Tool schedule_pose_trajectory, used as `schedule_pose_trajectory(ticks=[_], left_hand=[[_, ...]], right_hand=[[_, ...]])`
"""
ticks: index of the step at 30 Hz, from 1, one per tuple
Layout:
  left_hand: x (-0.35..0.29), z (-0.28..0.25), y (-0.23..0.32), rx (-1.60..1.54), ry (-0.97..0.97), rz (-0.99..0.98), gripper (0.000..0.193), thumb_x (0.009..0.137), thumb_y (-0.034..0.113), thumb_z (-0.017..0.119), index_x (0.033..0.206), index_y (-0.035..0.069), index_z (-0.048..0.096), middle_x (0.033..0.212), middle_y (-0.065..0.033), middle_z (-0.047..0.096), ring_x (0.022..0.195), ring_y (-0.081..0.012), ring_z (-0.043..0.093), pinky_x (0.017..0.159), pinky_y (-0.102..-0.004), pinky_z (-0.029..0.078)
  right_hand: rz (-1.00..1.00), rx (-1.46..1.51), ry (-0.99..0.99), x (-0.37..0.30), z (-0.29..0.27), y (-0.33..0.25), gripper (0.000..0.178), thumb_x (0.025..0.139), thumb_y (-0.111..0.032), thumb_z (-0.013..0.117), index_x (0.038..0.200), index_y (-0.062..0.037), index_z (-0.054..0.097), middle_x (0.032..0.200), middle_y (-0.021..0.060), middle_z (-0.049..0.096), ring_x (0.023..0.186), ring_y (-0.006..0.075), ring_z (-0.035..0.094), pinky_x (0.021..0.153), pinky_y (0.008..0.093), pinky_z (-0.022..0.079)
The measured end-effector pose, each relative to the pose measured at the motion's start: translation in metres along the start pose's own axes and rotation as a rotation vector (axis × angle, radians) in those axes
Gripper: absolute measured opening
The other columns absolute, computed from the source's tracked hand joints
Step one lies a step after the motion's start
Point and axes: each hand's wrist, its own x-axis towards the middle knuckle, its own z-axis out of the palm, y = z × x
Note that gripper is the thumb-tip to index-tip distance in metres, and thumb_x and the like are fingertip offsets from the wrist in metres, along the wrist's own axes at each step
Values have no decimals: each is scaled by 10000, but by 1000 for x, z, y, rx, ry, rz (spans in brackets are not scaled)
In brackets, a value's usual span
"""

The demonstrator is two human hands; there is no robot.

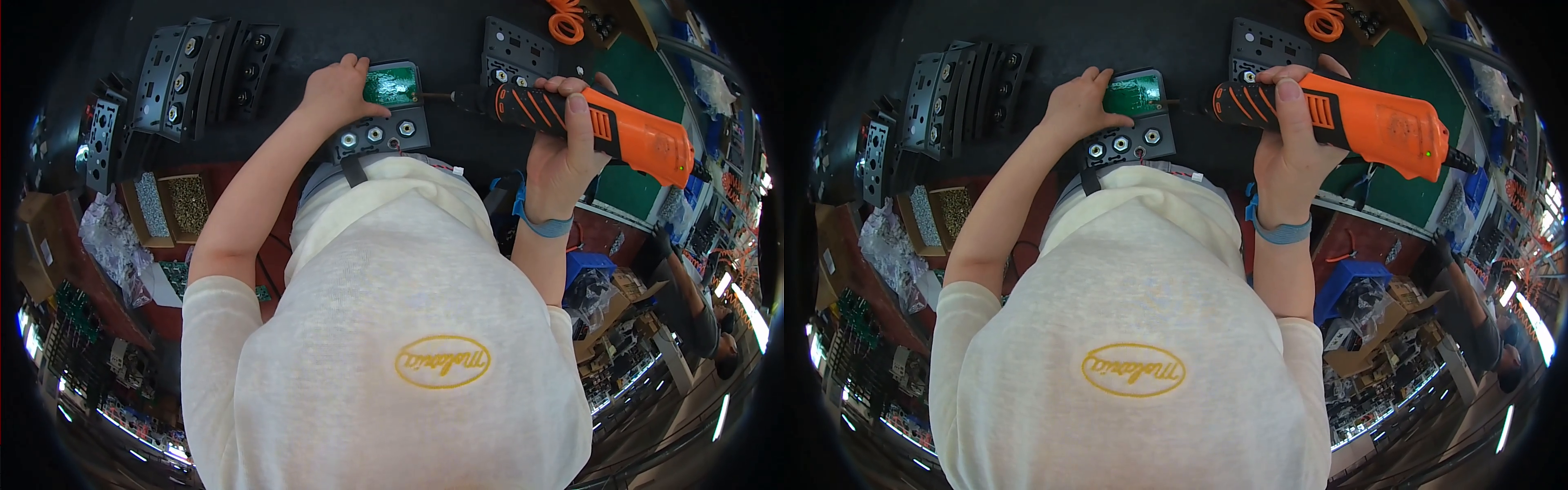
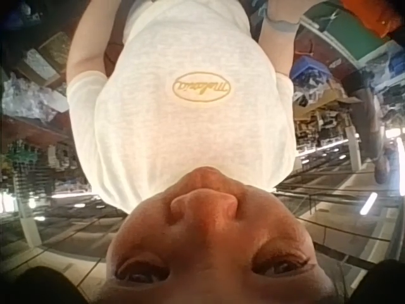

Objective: Assembling electronic circuit boards into control panels using an electric screwdriver.

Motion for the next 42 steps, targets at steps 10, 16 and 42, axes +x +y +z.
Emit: schedule_pose_trajectory(ticks=[10, 16, 42], left_hand=[[-10, 12, 2, 22, 121, 75, 812, 602, 384, 796, 1268, 70, 455, 981, -82, 517, 855, -208, 605, 683, -287, 515], [-14, 18, -1, 27, 239, 130, 769, 588, 366, 795, 1240, 95, 490, 943, -63, 501, 832, -188, 580, 687, -305, 467], [-6, 25, -14, -93, 190, 191, 637, 616, 313, 791, 1136, 38, 547, 943, -92, 559, 829, -239, 597, 878, -365, 411]], right_hand=[[-78, -160, -4, -2, 7, 25, 448, 814, 13, 606, 1195, 54, 376, 849, 117, 617, 841, 211, 610, 864, 371, 479], [-81, -192, -23, 2, 8, 29, 458, 814, 4, 612, 1204, 56, 377, 859, 115, 622, 846, 205, 612, 871, 364, 477], [-111, -99, 2, 18, 22, 47, 437, 763, 16, 683, 1130, 24, 446, 823, 62, 626, 789, 117, 595, 808, 269, 484]])
